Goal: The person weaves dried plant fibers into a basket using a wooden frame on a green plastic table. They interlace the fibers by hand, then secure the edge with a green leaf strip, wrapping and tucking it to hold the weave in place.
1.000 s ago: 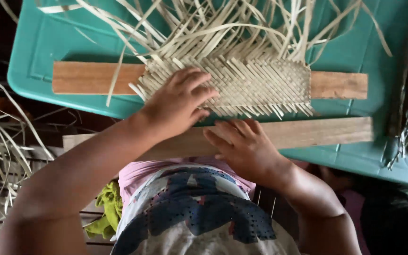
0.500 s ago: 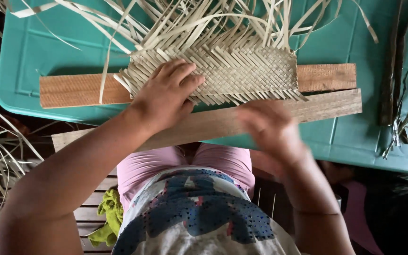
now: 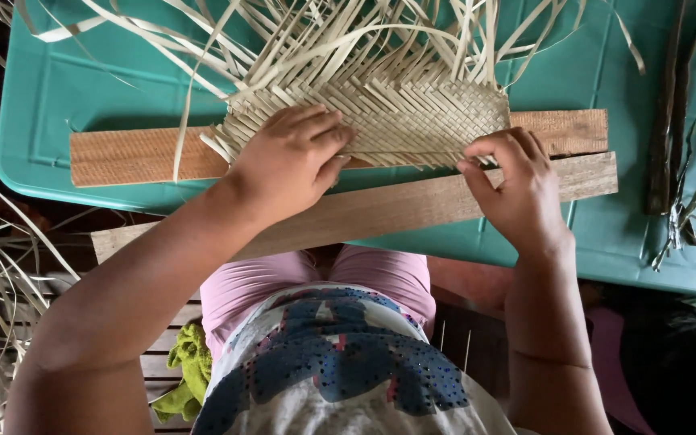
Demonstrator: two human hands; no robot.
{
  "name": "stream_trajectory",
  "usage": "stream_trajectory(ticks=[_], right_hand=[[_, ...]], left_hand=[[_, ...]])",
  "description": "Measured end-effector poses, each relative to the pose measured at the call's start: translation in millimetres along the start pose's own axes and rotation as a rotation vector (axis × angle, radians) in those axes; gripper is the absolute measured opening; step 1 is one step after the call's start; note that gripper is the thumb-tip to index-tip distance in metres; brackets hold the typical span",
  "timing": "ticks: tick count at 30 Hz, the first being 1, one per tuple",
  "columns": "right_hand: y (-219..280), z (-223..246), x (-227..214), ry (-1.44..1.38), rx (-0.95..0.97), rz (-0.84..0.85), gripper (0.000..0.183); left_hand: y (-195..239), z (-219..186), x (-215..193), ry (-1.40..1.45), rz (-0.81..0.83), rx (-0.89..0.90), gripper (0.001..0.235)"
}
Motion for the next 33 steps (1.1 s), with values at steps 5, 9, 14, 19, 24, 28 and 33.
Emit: stream_trajectory(ticks=[5,9,14,19,24,28,33], right_hand=[[-13,12,3,-0.054,-0.052,0.017,0.024],[-15,9,-3,-0.063,-0.093,0.030,0.022],[-7,-7,5,0.003,-0.029,0.127,0.015],[-31,-7,9,0.031,-0.027,0.262,0.047],[-44,-10,11,0.049,0.015,0.436,0.058],[-46,-13,18,0.156,0.009,0.535,0.060],[-53,-22,26,0.148,-0.051,0.434,0.061]], left_hand=[[7,-5,8,-0.146,-0.050,0.036,0.028],[19,-3,14,-0.120,-0.137,0.090,0.023],[23,-19,-12,-0.076,0.034,0.034,0.043],[14,3,25,-0.048,0.139,-0.064,0.030],[-1,6,18,0.005,0.173,-0.119,0.051],[-2,-4,9,-0.031,0.178,-0.099,0.051],[-6,5,14,-0.111,0.081,-0.068,0.057]])
Point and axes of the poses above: each hand's wrist, its own y-axis away from the middle knuckle, its own x-axis out of the palm, z = x × y, the point moved 5 cm from there along -y, towards the middle knuckle, and after that the axes turned 13 degrees about -x, right-handed, at the moved point
